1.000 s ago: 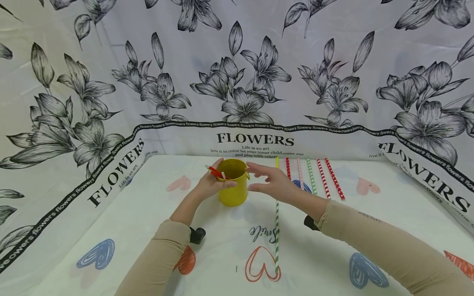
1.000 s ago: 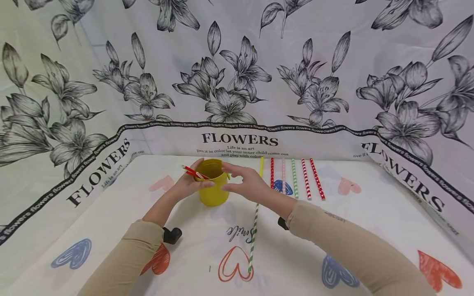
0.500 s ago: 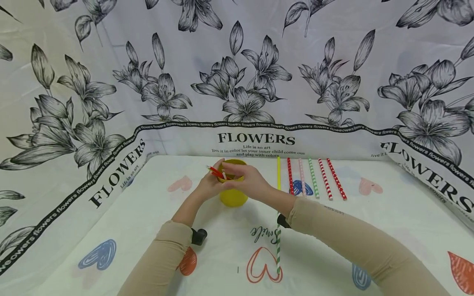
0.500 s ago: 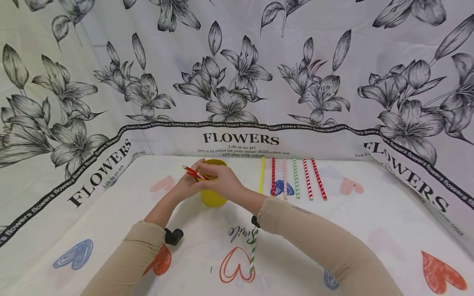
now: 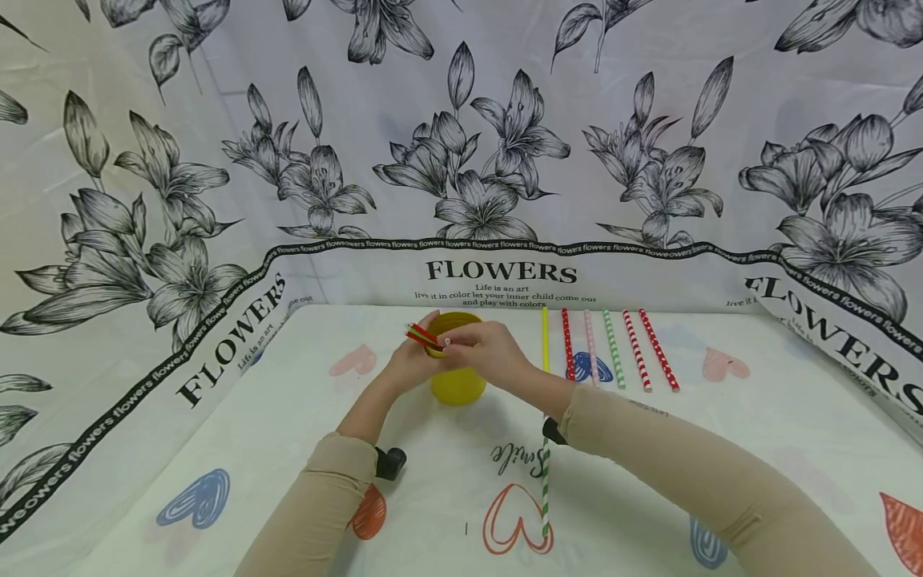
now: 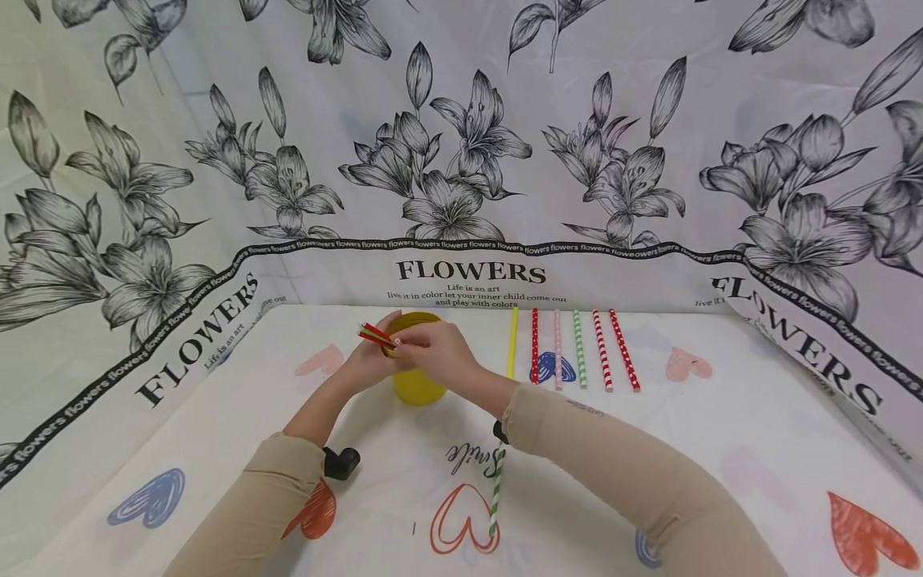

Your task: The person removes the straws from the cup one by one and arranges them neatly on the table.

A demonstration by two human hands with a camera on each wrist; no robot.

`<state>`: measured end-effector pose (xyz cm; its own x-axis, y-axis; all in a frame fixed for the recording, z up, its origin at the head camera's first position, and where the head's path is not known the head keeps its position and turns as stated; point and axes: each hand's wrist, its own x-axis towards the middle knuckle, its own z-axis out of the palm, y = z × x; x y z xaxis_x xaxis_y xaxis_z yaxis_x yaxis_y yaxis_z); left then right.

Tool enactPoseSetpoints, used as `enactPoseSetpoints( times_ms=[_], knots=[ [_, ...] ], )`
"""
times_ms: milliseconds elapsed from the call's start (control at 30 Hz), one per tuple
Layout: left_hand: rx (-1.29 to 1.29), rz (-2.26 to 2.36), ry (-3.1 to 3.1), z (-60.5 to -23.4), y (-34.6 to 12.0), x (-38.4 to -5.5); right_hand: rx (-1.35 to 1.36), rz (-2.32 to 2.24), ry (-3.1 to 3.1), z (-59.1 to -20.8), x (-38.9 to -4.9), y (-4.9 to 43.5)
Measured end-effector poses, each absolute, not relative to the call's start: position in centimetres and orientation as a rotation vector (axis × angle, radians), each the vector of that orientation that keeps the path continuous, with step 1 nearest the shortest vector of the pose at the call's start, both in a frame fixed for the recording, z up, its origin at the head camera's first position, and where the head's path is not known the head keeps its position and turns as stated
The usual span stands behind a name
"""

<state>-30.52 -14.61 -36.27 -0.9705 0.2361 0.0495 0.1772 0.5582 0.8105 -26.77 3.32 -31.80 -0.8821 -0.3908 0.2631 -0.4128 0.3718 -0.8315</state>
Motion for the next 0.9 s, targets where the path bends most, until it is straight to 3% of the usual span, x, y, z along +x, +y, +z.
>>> enactPoseSetpoints(
  times_ms=[900],
  knots=[
    [0.312, 1.509, 2.648, -36.1, -14.0, -30.3, 0.645, 1.903, -2.238, -27.8, -25.3, 14.4]
  ],
)
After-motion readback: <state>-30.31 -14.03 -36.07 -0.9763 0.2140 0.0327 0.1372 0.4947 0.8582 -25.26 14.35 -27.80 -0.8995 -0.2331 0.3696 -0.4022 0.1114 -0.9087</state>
